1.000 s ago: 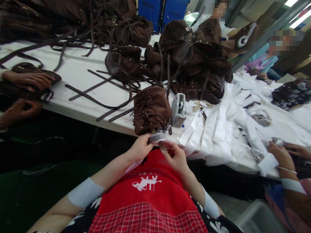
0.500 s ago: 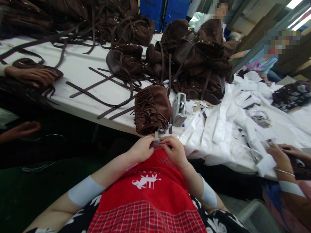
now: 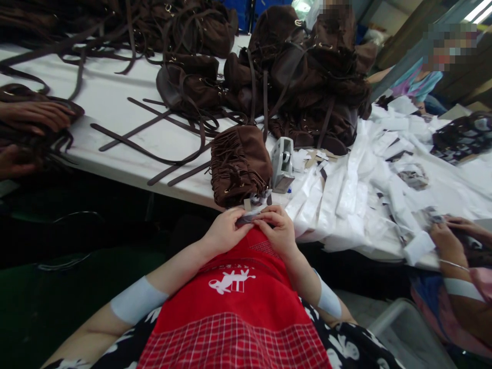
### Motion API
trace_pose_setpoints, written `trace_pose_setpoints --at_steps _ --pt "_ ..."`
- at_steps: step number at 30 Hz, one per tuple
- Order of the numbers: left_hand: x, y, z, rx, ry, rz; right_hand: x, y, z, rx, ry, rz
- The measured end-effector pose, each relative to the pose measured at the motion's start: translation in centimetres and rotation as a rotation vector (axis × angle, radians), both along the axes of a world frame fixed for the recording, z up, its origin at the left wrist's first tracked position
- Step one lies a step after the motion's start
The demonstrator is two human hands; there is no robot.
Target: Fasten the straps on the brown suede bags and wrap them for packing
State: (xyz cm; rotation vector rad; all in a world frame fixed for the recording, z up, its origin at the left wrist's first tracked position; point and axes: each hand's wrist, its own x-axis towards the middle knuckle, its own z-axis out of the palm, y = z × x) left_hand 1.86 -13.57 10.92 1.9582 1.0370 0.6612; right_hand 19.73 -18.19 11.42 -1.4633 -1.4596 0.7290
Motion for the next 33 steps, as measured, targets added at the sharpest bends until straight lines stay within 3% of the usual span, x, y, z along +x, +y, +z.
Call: trace_pose_setpoints --at_steps 2,8,16,33 --pt "-0.1 0.1 0.1 -0.021 -0.021 -0.021 -0.2 -0.2 -0.1 -0.045 0.023 -0.048" --pt "0.0 0.3 0.3 -0.038 -0.038 -0.048 -1.2 -0.7 -0.7 -0.308 0.427 0.001" --pt "0.1 0.2 0.2 -0.019 0.027 -0.037 -1.2 -0.5 -0.1 -0.313 0.509 0.024" --pt "-0.2 0.1 0.8 0.029 0.068 -0.043 -0.8 -0.4 -1.1 -0.315 0.688 0.099"
